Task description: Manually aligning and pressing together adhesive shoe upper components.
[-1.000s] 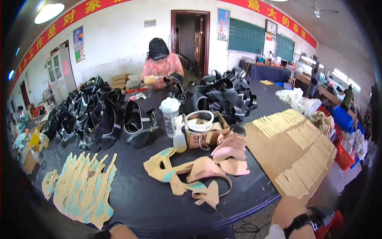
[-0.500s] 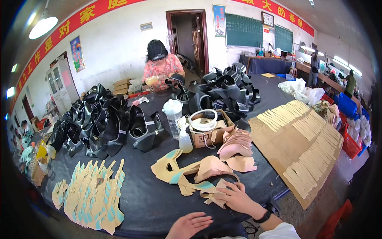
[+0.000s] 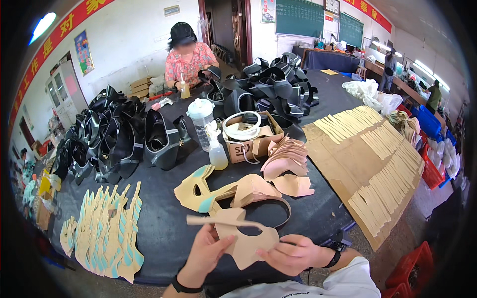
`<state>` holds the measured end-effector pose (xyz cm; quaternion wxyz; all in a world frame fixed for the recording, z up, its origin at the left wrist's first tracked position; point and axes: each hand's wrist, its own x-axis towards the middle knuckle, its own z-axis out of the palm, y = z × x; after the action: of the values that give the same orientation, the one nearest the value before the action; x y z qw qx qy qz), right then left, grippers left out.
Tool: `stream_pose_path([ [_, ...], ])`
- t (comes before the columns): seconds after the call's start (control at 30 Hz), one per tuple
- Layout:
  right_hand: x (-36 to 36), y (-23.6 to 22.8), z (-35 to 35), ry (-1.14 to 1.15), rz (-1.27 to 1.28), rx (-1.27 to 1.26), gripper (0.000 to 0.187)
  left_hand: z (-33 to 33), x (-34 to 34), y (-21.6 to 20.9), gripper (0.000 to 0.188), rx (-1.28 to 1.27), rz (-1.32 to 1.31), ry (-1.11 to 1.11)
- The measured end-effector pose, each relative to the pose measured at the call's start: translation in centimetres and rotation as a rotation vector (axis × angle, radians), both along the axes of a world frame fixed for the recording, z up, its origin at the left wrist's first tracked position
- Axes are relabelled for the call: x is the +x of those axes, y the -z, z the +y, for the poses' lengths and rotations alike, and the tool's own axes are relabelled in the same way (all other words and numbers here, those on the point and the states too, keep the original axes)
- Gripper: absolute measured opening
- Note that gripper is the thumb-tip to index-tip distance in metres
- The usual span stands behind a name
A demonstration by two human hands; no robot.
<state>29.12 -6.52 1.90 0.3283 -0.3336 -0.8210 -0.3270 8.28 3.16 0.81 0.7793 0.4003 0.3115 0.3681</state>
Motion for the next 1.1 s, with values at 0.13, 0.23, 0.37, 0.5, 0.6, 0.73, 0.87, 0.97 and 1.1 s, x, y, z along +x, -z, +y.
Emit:
stream_pose_path([
  [0.13, -1.1, -0.5, 0.1, -0.177, -0.037, -0.255, 0.024, 1.0, -2.0, -0.8, 0.042, 0.159, 0.207, 0.101],
  [0.23, 1.9, 1.4, 2.5, 0.014, -0.031, -0.536, 0.009, 2.0, -5.9, 2.3, 0.044, 0.102, 0.507, 0.421],
  [0.37, 10.4, 6.8, 8.2, 0.618, 0.097, -0.497, 0.035, 2.3, -10.3, 3.7, 0.049, 0.097, 0.813, 0.486],
  [0.5, 13.4, 9.3, 9.3, 0.726, 0.099, -0.524, 0.025, 2.1, -10.4, 1.9, 0.054, 0.561, 1.264, 0.321],
  [0.6, 12.3, 6.2, 9.3, 0.640, 0.189, -0.377, 0.016, 2.3, -9.3, 0.9, 0.048, 0.944, 1.274, 0.185],
  [0.73, 8.8, 1.1, 7.8, 0.590, 0.550, -0.122, 0.017, 3.1, -4.2, 0.3, 0.035, 0.473, 0.557, 0.428],
  [0.87, 4.0, 0.7, 5.7, 0.040, 1.397, -0.793, 0.020, 2.0, 2.7, 0.8, 0.043, 0.733, 0.396, 0.220],
  [0.97, 2.3, 1.2, 4.7, -0.073, 1.381, -0.980, 0.033, 2.0, 5.7, 1.5, 0.046, 0.481, 0.042, 0.114],
  [1.1, 1.9, 1.6, 4.6, 0.116, 1.096, -0.887, 0.044, 3.1, 5.3, 0.0, 0.043, 0.173, 0.141, 0.292],
])
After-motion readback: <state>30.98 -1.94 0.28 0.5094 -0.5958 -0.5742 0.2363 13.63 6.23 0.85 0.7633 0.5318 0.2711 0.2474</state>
